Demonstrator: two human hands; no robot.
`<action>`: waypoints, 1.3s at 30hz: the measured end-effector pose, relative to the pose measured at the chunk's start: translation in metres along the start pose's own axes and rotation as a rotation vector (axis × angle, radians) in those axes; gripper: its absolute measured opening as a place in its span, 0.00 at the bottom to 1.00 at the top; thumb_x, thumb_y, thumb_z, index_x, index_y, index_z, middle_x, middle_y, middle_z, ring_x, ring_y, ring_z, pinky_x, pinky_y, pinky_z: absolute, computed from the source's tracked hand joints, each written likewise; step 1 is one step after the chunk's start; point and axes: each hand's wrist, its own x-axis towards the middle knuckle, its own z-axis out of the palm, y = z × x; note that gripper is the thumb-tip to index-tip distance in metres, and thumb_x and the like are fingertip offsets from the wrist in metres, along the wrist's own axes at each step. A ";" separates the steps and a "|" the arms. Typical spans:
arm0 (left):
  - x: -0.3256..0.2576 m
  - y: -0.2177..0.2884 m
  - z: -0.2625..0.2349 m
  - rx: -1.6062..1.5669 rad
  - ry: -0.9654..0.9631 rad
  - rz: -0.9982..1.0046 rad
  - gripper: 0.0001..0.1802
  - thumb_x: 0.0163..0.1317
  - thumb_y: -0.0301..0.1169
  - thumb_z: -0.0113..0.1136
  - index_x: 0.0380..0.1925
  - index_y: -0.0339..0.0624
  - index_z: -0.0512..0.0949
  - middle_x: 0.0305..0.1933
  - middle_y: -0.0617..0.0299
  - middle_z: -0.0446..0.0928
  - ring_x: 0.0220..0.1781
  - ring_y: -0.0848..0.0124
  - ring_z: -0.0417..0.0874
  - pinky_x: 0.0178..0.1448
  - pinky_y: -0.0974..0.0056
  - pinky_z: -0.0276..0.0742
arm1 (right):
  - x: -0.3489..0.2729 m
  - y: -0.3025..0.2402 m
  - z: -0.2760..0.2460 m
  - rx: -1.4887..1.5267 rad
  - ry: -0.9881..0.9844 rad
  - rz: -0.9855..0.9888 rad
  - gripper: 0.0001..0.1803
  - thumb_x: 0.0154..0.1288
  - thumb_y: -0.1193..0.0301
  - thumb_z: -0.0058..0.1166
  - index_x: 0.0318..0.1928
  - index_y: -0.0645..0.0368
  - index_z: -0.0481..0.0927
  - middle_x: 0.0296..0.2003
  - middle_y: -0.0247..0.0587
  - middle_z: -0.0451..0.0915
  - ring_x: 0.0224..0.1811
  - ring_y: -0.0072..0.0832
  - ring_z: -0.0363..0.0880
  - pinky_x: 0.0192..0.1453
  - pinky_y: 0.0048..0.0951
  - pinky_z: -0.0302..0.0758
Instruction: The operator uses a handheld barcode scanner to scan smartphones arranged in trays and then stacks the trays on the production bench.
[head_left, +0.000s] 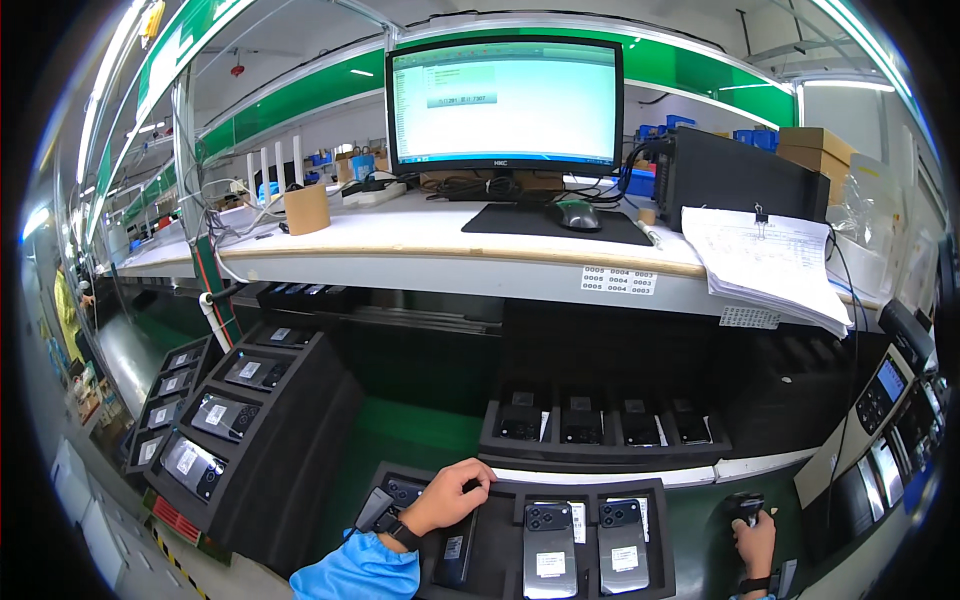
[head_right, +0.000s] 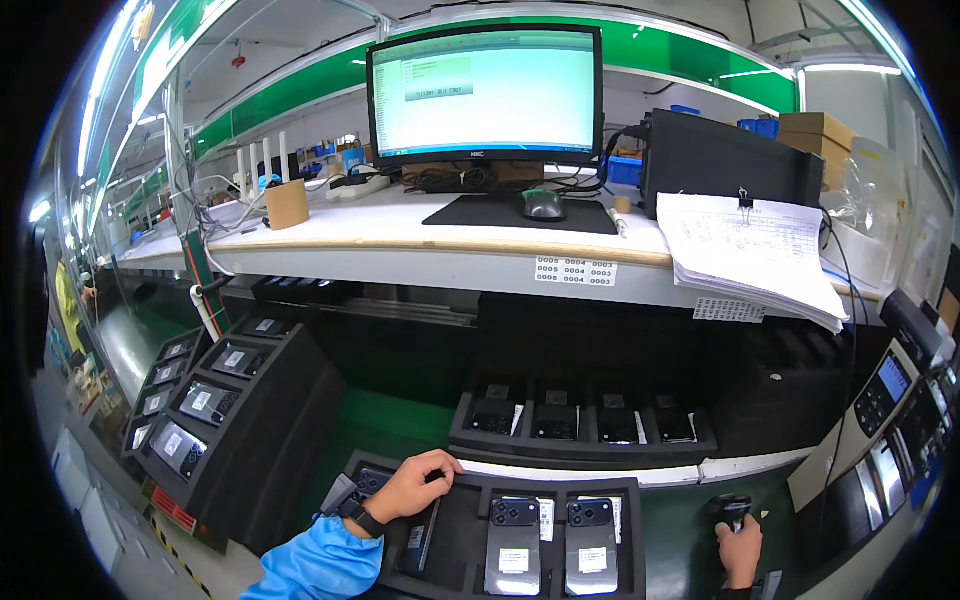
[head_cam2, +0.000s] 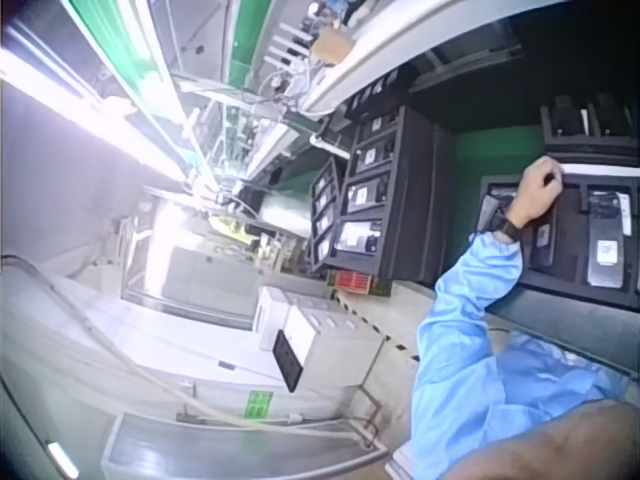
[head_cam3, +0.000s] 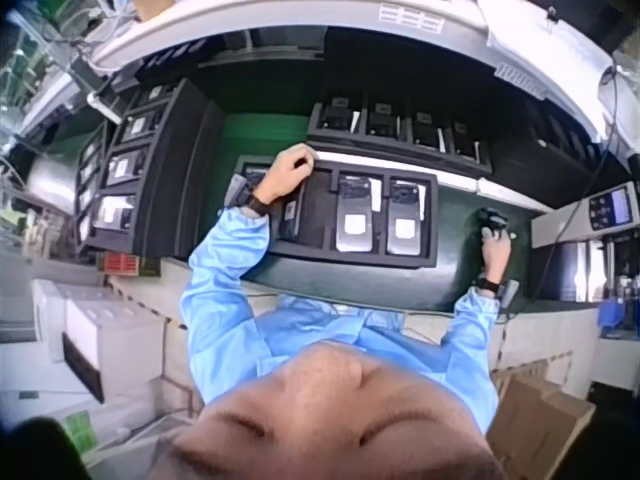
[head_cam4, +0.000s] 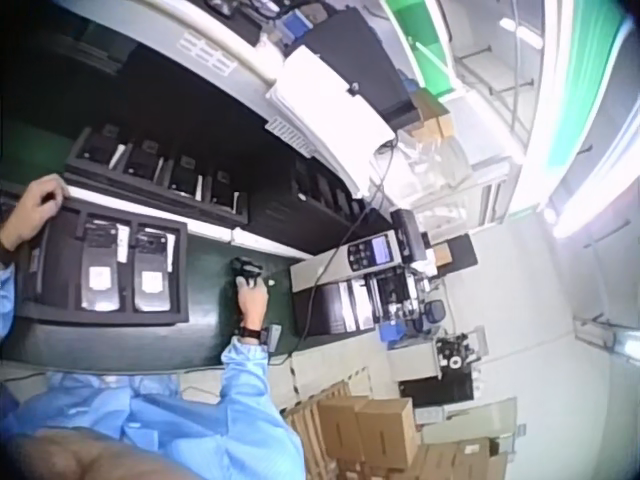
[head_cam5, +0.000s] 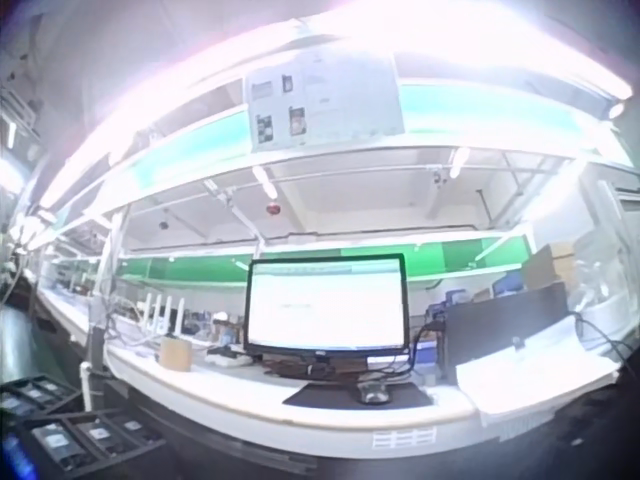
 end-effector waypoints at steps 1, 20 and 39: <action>0.000 0.000 0.000 -0.004 0.003 0.010 0.02 0.57 0.24 0.60 0.29 0.36 0.76 0.45 0.54 0.81 0.50 0.63 0.82 0.59 0.62 0.75 | 0.000 0.000 0.000 -0.010 0.004 0.010 0.15 0.50 0.72 0.63 0.36 0.70 0.80 0.24 0.52 0.83 0.28 0.43 0.85 0.37 0.39 0.78; 0.000 0.001 0.005 0.127 0.027 0.052 0.04 0.58 0.25 0.63 0.29 0.37 0.77 0.43 0.53 0.81 0.48 0.60 0.84 0.55 0.61 0.77 | -0.002 -0.003 -0.002 0.028 -0.030 0.031 0.16 0.51 0.71 0.62 0.39 0.70 0.81 0.26 0.53 0.83 0.28 0.43 0.84 0.38 0.40 0.77; 0.000 0.002 0.007 0.139 0.056 0.085 0.07 0.59 0.28 0.62 0.30 0.37 0.75 0.42 0.54 0.81 0.47 0.56 0.82 0.54 0.59 0.77 | -0.001 -0.005 0.000 -0.002 0.002 -0.004 0.14 0.52 0.71 0.61 0.37 0.70 0.78 0.24 0.50 0.82 0.27 0.41 0.83 0.37 0.39 0.77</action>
